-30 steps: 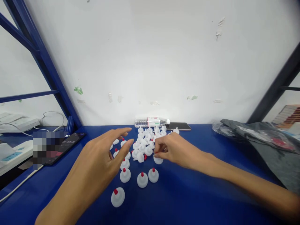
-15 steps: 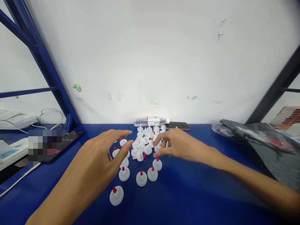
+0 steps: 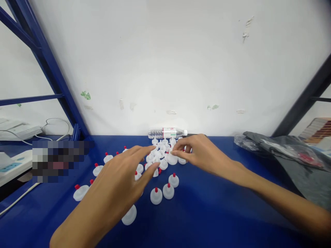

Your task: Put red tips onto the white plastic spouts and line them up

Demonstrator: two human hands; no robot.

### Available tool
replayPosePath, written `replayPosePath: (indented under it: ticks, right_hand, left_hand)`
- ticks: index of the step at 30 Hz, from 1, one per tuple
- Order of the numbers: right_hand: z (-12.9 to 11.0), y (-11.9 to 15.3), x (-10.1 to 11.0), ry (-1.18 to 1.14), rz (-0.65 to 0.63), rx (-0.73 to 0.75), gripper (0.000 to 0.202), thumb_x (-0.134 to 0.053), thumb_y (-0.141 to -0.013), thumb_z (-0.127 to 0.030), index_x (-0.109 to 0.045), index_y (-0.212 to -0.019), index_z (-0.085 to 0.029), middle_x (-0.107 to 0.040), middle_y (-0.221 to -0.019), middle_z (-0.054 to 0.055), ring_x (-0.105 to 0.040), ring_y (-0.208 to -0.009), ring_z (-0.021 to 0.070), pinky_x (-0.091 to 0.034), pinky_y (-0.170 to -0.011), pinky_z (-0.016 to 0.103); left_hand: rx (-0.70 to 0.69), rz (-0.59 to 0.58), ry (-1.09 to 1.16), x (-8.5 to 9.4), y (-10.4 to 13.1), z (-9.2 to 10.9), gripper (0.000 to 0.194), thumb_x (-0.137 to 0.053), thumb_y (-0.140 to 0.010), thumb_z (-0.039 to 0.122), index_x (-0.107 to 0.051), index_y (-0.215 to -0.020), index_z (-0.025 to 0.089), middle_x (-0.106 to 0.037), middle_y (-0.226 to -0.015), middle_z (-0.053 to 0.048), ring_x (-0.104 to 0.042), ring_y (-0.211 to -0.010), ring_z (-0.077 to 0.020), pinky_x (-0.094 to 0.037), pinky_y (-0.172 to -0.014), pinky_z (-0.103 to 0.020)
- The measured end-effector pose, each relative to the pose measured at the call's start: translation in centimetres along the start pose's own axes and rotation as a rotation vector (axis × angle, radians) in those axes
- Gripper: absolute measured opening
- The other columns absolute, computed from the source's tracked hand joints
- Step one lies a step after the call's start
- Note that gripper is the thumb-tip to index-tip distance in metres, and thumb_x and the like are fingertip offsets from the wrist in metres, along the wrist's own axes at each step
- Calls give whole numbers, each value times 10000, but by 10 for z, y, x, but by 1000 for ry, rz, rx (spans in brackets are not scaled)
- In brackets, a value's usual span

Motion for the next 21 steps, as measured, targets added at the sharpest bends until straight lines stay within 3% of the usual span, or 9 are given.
replayPosePath:
  ticks: [2,4,7,11,14,17,21]
  right_hand:
    - [-14,6,0,-288,1,44,117,-715,-947,-315,-806,-915,-248,-785,-796,-23,-705,-634,127,-522,-609,254]
    - [-25,10,-5,-533,-23,58,136,-720,-948,-354,-792,-958,-239,-777,-812,-18,-705,-619,120,-539,-592,237]
    - [-27,11,-16,-640,-26,64,209,-673,-982,-408,-776,-1042,-235,-776,-852,3,-700,-613,122,-534,-565,236]
    - [-10,4,-32,-184,35,189,251,-541,-1064,-340,-760,-1123,-232,-784,-977,33,-696,-715,146,-510,-654,283]
    - [4,2,-43,184,-124,299,217,-551,-1055,-242,-759,-1114,-227,-729,-1130,69,-684,-906,191,-448,-662,284]
    - [9,1,-45,289,-270,338,240,-533,-1066,-238,-753,-1163,-248,-663,-1185,75,-642,-838,154,-384,-600,267]
    - [7,-4,-42,264,-335,351,280,-514,-1078,-231,-754,-1217,-269,-645,-1153,60,-631,-855,143,-371,-603,259]
  left_hand:
    - [-22,-16,5,-3,0,4,509,-533,-1001,551,-611,-1426,281,-767,-1208,-48,-722,-1091,-299,-481,-539,-292]
    - [-62,-56,25,-5,-1,7,445,-544,-1011,505,-637,-1389,290,-783,-1144,-19,-731,-1053,-272,-457,-517,-275]
    - [-104,-47,35,-2,-2,4,278,-567,-1009,435,-738,-1191,311,-794,-1008,27,-753,-887,-222,-470,-555,-277]
    - [-62,91,-79,11,-2,-11,333,-594,-982,502,-754,-1143,259,-799,-988,-15,-758,-900,-262,-512,-644,-322]
    - [-64,141,-124,20,-1,-20,420,-551,-988,571,-758,-1120,230,-789,-929,-35,-750,-856,-266,-530,-714,-350]
    - [-58,183,-140,26,-1,-21,478,-528,-985,613,-759,-1118,216,-768,-871,-39,-738,-820,-263,-535,-744,-359]
    - [-45,178,-137,26,-2,-19,494,-511,-985,633,-757,-1135,231,-741,-821,-19,-701,-703,-228,-529,-713,-345]
Point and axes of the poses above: each hand's wrist, its own y-axis away from the middle knuckle, its own x-axis out of the back of the hand, z = x × y, the point moved 1 cm from there along -y, towards the middle knuckle
